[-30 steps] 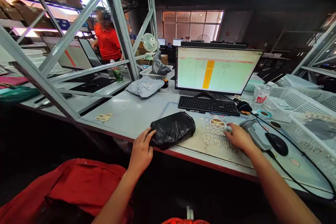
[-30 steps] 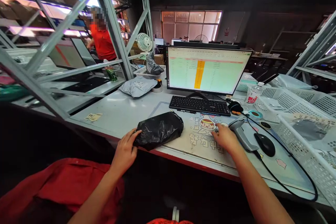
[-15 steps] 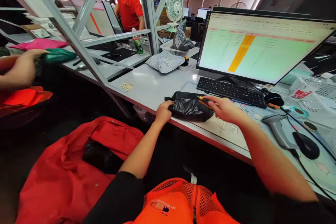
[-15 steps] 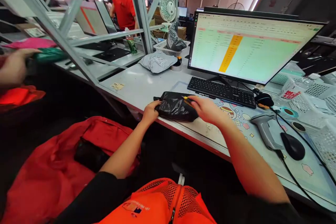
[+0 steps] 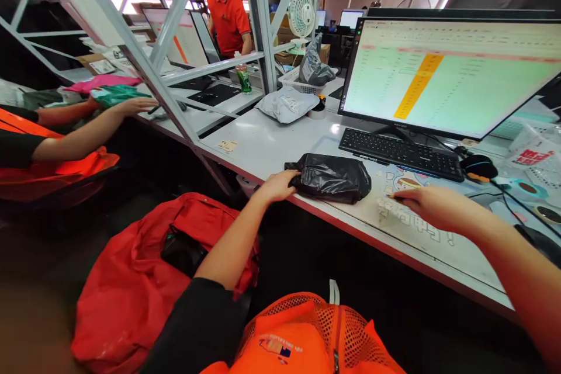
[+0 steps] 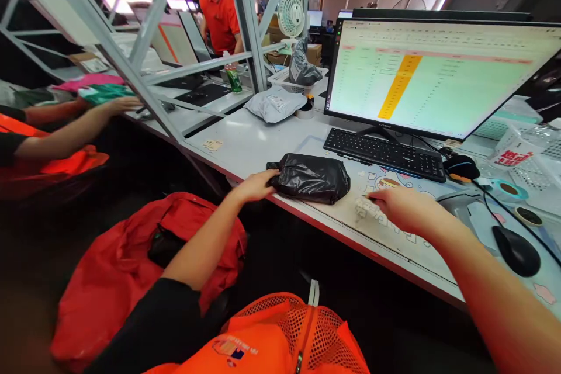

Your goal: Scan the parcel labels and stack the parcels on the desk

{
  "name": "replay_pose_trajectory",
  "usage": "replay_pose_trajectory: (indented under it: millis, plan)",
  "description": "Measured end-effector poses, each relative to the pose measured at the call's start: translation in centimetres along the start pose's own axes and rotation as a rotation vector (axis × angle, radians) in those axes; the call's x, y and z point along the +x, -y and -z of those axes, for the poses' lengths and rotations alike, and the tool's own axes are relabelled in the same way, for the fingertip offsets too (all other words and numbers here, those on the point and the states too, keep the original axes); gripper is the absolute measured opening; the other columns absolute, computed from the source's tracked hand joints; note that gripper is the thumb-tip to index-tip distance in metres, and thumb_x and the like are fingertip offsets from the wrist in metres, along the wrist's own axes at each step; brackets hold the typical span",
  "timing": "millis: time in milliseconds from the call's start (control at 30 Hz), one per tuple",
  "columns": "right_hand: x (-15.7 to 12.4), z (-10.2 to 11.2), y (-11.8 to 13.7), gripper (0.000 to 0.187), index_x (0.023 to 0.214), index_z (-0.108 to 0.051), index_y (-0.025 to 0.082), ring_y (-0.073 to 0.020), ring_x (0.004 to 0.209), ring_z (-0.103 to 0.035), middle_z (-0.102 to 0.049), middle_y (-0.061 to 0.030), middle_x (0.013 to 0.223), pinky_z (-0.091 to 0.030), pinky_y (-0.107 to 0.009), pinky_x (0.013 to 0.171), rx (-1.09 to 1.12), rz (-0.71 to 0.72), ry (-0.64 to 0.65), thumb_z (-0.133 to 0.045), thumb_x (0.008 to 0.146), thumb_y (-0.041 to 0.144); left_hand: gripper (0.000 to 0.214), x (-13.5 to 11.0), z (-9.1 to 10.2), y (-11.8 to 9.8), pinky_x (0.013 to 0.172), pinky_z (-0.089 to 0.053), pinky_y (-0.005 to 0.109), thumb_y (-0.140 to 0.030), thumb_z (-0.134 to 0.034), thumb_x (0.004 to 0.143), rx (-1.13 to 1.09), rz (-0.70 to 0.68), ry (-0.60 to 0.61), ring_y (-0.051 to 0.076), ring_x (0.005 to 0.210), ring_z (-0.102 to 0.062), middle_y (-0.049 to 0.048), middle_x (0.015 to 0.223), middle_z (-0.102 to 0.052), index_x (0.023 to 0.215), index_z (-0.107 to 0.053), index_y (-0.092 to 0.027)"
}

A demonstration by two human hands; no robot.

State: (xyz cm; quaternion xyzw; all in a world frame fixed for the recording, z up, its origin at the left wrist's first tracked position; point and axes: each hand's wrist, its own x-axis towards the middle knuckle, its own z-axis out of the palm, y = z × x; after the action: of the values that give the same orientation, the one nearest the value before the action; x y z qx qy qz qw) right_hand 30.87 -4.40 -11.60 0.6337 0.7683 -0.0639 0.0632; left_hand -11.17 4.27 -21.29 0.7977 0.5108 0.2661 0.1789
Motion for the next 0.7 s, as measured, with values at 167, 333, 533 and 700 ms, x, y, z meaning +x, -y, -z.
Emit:
replay_pose_trajectory:
  millis: [167,333,533,700]
  plan:
    - [-2.9,-7.1,-6.3,0.057,0.157,-0.056,0.031,-0.0373,0.090,-0.071,-0.071,-0.0185,0.116,-0.055,-0.051,0.078,-0.106,-0.375,-0.220,-0.036,0.106,0.048,0.047,4.2,3.1,-3.3,0.125,-0.038,0.040,-0.043,-0.059,0.100,-0.101,-0.312,0.100,0.026,0.143,-0.054,0.0102,0.155,-0.058,0.141,-0.065,-0.020]
    - [-2.2,-10.9,-5.8,0.056,0.154,-0.059,0.021,-0.0368,0.107,-0.065,-0.066,-0.0198,0.113,-0.054,-0.048,0.090,-0.108,-0.394,-0.296,-0.040,0.106,0.041,0.030,7.0,-0.5,-6.3,0.117,-0.041,0.043,-0.039,-0.066,0.098,0.112,-0.412,0.144,0.028,0.130,-0.059,0.0107,0.135,-0.069,0.119,-0.075,-0.020]
    - [4.3,-4.5,0.8,0.049,0.141,-0.067,0.012,-0.0329,0.120,-0.060,-0.065,-0.0194,0.129,-0.045,-0.043,0.110,0.166,-0.022,-0.634,-0.047,0.104,0.037,0.025,6.4,-1.9,-6.6,0.101,-0.044,0.039,-0.035,-0.059,0.102,0.289,-0.491,0.101,0.027,0.110,-0.062,0.0112,0.107,-0.074,0.103,-0.076,-0.016]
    - [13.8,-0.8,10.7,0.046,0.144,-0.062,0.012,-0.0283,0.133,-0.054,-0.061,-0.0169,0.144,-0.037,-0.035,0.116,0.195,0.204,-0.431,-0.045,0.108,0.034,0.047,6.6,-2.1,-6.7,0.096,-0.044,0.040,-0.038,-0.045,0.108,0.332,-0.506,0.138,0.024,0.089,-0.066,0.0097,0.081,-0.075,0.081,-0.077,-0.017]
